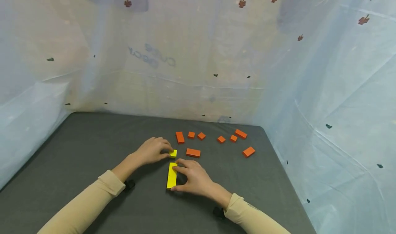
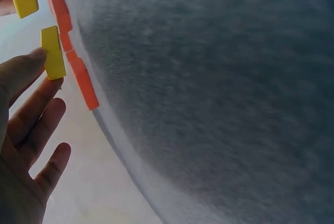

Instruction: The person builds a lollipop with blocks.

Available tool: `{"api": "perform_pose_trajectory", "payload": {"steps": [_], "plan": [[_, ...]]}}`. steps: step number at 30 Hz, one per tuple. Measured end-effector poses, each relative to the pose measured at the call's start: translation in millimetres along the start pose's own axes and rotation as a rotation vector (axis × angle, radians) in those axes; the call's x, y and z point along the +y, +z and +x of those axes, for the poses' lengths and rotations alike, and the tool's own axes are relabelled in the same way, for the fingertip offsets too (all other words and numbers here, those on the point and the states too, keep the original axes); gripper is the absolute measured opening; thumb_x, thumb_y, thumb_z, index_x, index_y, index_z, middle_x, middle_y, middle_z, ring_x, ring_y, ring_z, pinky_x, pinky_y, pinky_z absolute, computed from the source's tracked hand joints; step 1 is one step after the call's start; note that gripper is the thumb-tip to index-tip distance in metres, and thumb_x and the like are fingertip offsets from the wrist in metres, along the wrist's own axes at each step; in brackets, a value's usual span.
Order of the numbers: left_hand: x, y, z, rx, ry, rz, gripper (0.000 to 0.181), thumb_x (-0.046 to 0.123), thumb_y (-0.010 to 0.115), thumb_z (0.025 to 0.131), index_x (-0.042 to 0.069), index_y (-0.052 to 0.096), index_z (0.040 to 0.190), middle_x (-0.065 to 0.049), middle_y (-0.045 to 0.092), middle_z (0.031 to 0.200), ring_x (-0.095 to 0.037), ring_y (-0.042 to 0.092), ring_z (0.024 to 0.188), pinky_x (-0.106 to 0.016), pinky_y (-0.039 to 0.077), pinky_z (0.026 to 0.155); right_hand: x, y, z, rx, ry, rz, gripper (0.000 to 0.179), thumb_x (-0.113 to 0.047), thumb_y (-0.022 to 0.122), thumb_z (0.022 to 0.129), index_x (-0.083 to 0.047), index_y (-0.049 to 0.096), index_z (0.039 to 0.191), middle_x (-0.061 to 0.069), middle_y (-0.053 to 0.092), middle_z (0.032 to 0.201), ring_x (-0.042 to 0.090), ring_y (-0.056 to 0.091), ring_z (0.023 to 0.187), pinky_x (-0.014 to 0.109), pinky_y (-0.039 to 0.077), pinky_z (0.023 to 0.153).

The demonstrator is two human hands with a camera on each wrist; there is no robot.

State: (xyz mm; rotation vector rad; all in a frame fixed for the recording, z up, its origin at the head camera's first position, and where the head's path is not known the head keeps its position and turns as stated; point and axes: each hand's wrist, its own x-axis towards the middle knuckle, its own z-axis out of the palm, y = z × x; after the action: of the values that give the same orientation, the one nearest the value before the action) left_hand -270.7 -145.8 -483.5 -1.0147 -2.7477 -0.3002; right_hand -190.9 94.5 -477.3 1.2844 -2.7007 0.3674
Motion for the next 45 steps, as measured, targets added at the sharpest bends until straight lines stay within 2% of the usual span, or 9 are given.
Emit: {"api": "perform_pose_trajectory", "payload": {"steps": [8,15,21,26,33,38,45], "plan": [[0.8,0.1,-8.6,-0.033,0.022,-0.021,0.021,0.035,0.075,0.083,0.028,0.074,0.103,0.01,0.068,0.105,-0.014,0.059,0.098,-0.039,0.048,0.084,-7.6,5.4,3.2,-0.062,-0.023,-0.033,0.071,-0.067,0.064,0.078,-0.021,0.06,0.132,0.0,0.052,0.137,0.015,0.053,0.12,0.038,0.041,0.105],[0.0,3.0,-12.9,-0.04,0.021,-0.033,0.021,0.036,0.074,0.083,0.029,0.074,0.103,0.01,0.067,0.106,-0.013,0.059,0.099,-0.039,0.048,0.084,-12.0,9.8,4.0,-0.096,-0.002,-0.041,0.072,-0.067,0.067,0.076,-0.021,0.061,0.131,0.001,0.052,0.138,0.017,0.051,0.123,0.04,0.038,0.108],[1.3,3.4,-16.8,-0.04,0.017,-0.066,0.019,0.035,0.074,0.084,0.029,0.073,0.102,0.01,0.067,0.105,-0.013,0.059,0.099,-0.04,0.048,0.083,-13.0,12.3,3.9,-0.069,0.003,-0.023,0.073,-0.071,0.067,0.072,-0.024,0.063,0.128,-0.001,0.052,0.136,0.016,0.049,0.125,0.04,0.038,0.108],[2.5,4.1,-19.4,-0.044,0.012,-0.078,0.02,0.034,0.073,0.084,0.028,0.073,0.103,0.01,0.067,0.105,-0.013,0.059,0.098,-0.04,0.048,0.083,-15.5,11.6,2.8,-0.046,-0.002,-0.018,0.066,-0.069,0.067,0.073,-0.025,0.066,0.122,-0.002,0.052,0.133,0.015,0.048,0.124,0.041,0.039,0.107],[5.7,3.7,-19.9,-0.074,0.0,-0.089,0.027,0.034,0.073,0.084,0.027,0.072,0.111,0.009,0.067,0.109,-0.015,0.06,0.1,-0.041,0.049,0.085,-16.0,10.9,1.2,-0.061,0.019,-0.02,0.063,-0.068,0.067,0.074,-0.027,0.066,0.121,-0.003,0.053,0.131,0.014,0.048,0.123,0.04,0.037,0.109],[6.8,3.5,-21.6,-0.103,0.003,-0.098,0.027,0.033,0.072,0.085,0.027,0.072,0.111,0.009,0.066,0.109,-0.014,0.059,0.101,-0.04,0.05,0.086,-16.6,10.8,1.6,-0.067,0.022,-0.021,0.062,-0.068,0.066,0.075,-0.027,0.066,0.122,-0.004,0.053,0.131,0.014,0.048,0.124,0.04,0.036,0.109],[6.6,5.5,-25.1,-0.113,0.0,-0.116,0.023,0.033,0.07,0.088,0.028,0.073,0.11,0.009,0.065,0.109,-0.012,0.06,0.099,-0.038,0.051,0.084,-17.9,10.0,2.2,-0.081,0.022,-0.016,0.064,-0.067,0.066,0.075,-0.027,0.064,0.125,-0.003,0.052,0.133,0.014,0.047,0.125,0.04,0.036,0.109]]}}
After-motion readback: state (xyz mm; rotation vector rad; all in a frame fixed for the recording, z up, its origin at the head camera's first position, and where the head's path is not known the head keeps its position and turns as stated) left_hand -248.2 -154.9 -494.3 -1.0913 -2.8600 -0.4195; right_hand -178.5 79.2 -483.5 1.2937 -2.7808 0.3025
